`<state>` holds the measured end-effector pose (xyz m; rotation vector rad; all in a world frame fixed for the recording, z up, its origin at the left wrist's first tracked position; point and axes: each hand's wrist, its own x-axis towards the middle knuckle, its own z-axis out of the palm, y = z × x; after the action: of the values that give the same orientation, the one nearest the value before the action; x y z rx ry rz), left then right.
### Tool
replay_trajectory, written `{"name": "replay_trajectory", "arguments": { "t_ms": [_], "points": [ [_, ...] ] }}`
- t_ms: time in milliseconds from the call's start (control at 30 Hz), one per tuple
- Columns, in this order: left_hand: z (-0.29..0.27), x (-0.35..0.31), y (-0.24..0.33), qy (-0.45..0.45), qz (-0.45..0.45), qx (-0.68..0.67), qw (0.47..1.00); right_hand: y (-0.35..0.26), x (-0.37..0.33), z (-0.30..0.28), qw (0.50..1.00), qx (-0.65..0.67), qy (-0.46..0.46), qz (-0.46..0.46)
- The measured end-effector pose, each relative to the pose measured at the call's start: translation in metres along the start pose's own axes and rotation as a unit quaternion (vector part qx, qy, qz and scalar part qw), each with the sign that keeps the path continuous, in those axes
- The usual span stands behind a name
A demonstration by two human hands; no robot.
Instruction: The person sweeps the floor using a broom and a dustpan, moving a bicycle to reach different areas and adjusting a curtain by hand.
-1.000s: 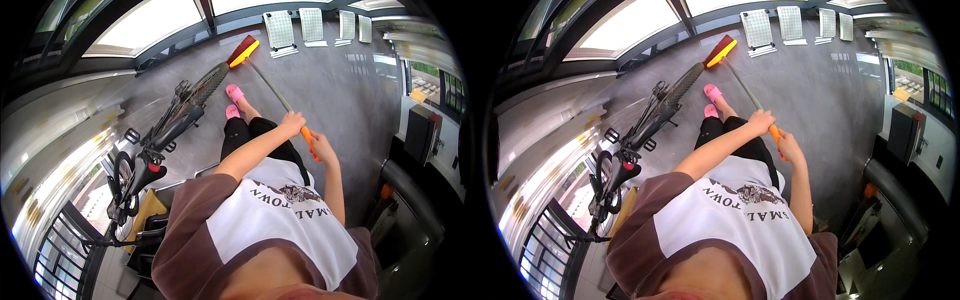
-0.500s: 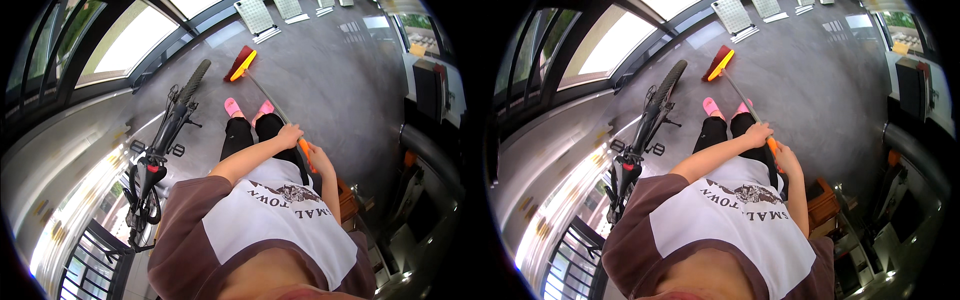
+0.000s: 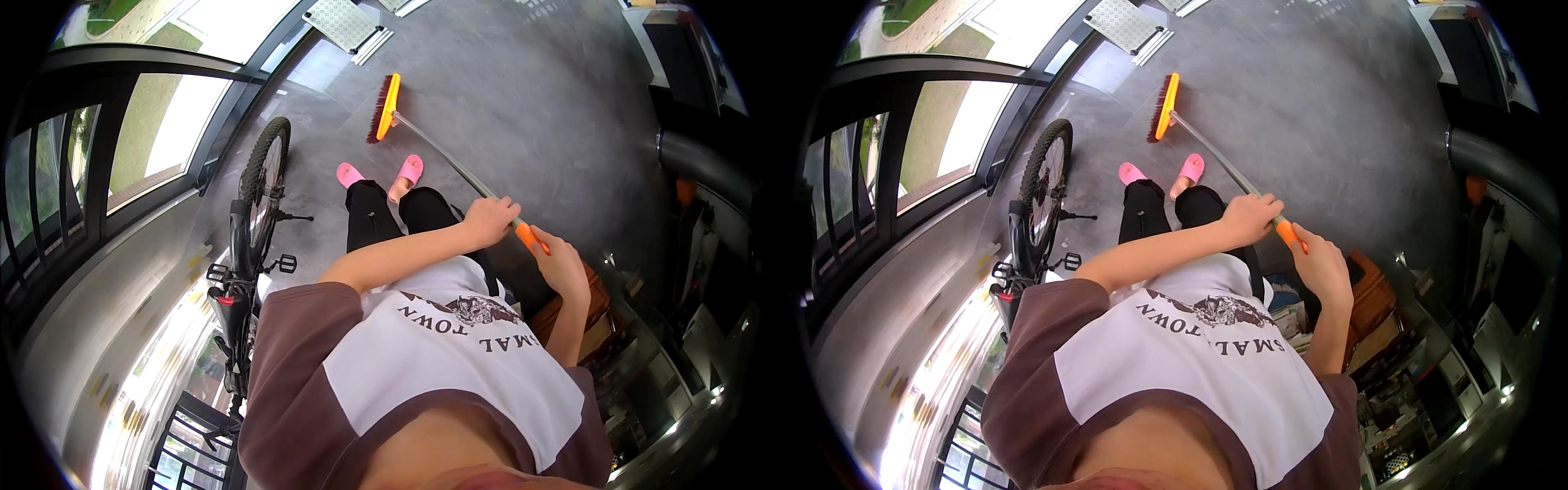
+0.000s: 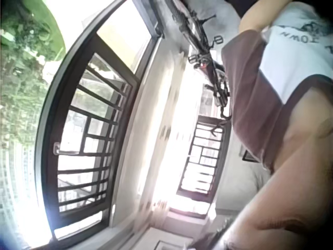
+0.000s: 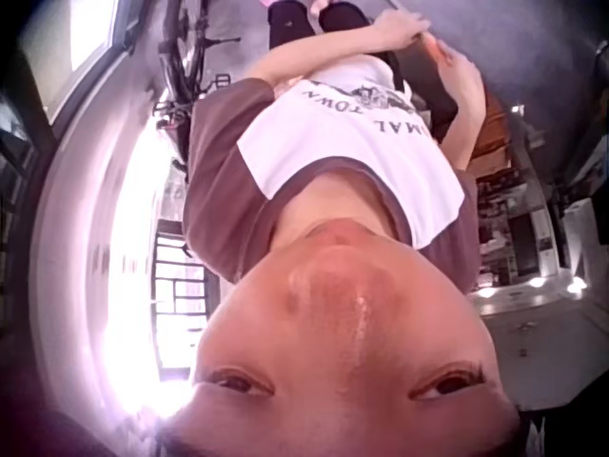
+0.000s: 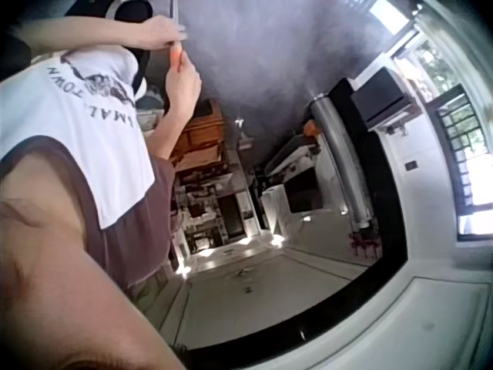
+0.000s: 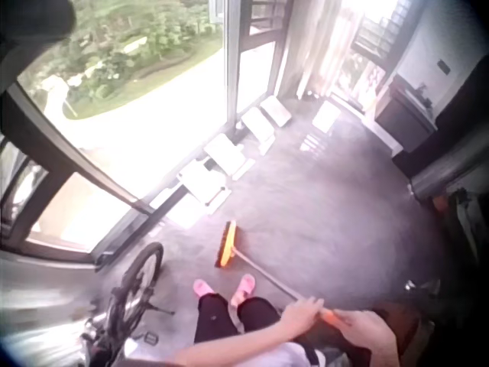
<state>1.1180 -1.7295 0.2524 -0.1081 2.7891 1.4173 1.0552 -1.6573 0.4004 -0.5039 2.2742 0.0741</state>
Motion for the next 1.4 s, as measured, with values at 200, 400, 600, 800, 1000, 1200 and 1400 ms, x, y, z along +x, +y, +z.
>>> {"name": "replay_trajectory", "arguments": {
  "t_ms": [200,400,600,800,1000,1200,1400],
  "points": [
    [-0.015,-0.030,-0.019,0.050,0.026,-0.077,0.995,-0.014,-0.010,0.006,0.988,-0.100,0.003,-0.119],
    [-0.026,-0.072,-0.048,0.088,-0.033,-0.092,0.991,-0.037,0.004,0.034,0.974,-0.115,0.003,-0.196],
    [-0.011,-0.100,-0.089,0.083,-0.191,-0.039,0.977,-0.067,0.029,0.079,0.944,-0.188,0.007,-0.270],
    [0.014,-0.062,-0.111,0.087,-0.186,-0.014,0.979,-0.060,0.052,0.090,0.951,-0.238,0.042,-0.193],
    [0.035,0.017,-0.088,-0.063,-0.130,0.030,0.989,-0.008,0.067,0.060,0.970,-0.218,0.043,-0.096],
    [0.093,0.095,-0.056,-0.127,-0.045,0.078,0.988,0.062,0.076,0.036,0.980,-0.189,0.065,-0.006],
    [0.100,0.138,-0.005,-0.134,0.012,0.078,0.988,0.107,0.057,-0.020,0.990,-0.088,0.103,0.040]
  ]
}}
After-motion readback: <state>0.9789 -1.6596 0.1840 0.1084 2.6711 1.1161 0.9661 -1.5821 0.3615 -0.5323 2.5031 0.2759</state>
